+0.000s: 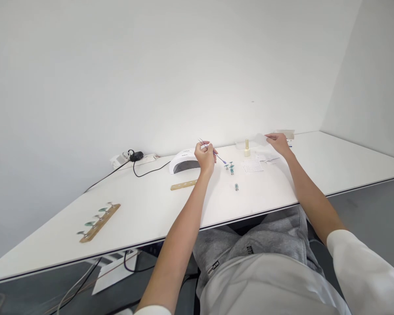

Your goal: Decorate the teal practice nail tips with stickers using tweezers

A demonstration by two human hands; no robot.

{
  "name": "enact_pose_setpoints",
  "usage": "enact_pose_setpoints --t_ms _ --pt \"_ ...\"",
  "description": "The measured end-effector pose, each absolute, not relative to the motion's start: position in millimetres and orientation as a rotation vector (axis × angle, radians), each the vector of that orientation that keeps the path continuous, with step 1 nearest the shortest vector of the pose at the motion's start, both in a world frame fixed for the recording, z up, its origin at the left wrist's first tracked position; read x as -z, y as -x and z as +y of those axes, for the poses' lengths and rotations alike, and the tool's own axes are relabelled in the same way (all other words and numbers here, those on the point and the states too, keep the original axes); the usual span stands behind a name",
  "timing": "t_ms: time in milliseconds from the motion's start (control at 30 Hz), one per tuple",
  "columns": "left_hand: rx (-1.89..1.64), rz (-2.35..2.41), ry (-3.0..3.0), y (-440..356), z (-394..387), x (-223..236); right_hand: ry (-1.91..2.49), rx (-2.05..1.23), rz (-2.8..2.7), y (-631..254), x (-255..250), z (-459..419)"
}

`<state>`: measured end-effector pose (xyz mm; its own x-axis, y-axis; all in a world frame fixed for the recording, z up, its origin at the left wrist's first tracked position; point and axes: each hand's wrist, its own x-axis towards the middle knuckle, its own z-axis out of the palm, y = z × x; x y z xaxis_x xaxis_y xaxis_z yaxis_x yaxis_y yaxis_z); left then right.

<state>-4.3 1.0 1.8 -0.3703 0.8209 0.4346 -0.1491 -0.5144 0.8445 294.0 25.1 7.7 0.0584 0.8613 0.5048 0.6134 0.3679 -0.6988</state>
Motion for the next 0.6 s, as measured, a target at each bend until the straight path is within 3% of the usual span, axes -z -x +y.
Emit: enact_pose_setpoints --t_ms 233,433,600 --pt "-1.942 0.970 -1.194 6 2 -2 1.460 -0.807 -2.157 -277 -14 6" --pt "-1.943 0.962 -1.187 5 2 -2 1.542 -0.447 -1.775 -300 2 29" --pt "-1.942 0.961 -1.190 6 1 -1 1.714 -0.402 -1.859 -317 22 46"
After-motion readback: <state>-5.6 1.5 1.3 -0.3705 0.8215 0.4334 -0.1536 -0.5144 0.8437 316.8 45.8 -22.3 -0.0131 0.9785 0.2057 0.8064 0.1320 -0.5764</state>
